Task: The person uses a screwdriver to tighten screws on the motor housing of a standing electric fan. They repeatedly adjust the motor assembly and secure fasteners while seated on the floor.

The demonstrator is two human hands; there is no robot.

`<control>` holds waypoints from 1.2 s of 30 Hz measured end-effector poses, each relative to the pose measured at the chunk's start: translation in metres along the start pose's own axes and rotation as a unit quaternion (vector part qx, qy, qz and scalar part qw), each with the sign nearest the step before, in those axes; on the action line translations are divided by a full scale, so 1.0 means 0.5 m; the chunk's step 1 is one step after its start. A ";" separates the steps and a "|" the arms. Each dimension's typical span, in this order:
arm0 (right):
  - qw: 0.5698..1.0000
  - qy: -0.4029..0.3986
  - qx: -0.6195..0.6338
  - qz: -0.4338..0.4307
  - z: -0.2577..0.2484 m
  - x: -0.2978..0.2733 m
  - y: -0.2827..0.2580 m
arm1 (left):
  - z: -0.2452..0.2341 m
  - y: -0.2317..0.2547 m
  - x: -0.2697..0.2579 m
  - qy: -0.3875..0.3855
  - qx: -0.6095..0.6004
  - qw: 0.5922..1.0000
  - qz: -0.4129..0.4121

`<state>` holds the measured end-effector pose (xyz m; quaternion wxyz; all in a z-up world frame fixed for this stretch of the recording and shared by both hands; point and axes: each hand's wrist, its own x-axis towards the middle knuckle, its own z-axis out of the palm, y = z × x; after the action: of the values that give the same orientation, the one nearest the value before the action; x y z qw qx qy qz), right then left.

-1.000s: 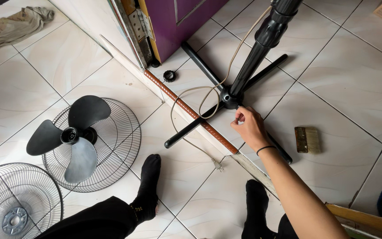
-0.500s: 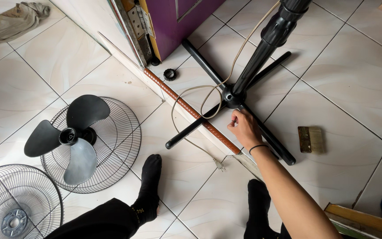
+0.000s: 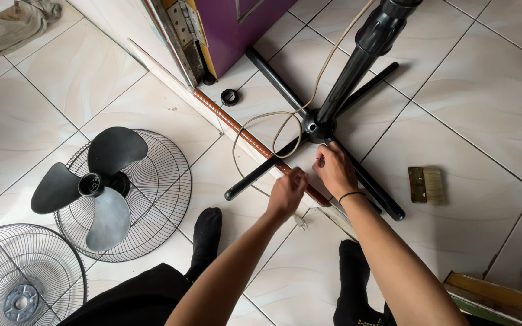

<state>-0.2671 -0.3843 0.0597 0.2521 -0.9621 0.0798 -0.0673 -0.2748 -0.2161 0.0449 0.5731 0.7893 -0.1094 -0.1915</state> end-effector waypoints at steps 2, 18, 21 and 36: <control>1.000 -0.007 0.015 0.003 -0.005 0.000 -0.002 | 0.000 0.009 0.022 0.005 -0.057 0.998 0.014; 0.991 -0.034 0.123 0.035 -0.125 -0.029 -0.017 | 0.051 0.019 0.101 0.013 -0.112 0.994 -0.002; 0.989 -0.010 0.148 -0.002 -0.188 -0.021 -0.036 | 0.059 0.068 0.114 -0.007 -0.168 0.985 0.027; 0.971 0.134 0.146 -0.137 -0.466 -0.089 -0.143 | 0.046 0.365 0.089 -0.115 -0.325 0.930 0.126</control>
<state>-0.3418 -0.4248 0.2924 0.3655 -0.8987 -0.0299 -0.2407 -0.2362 -0.3116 0.2037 0.8015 0.5119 -0.2044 -0.2320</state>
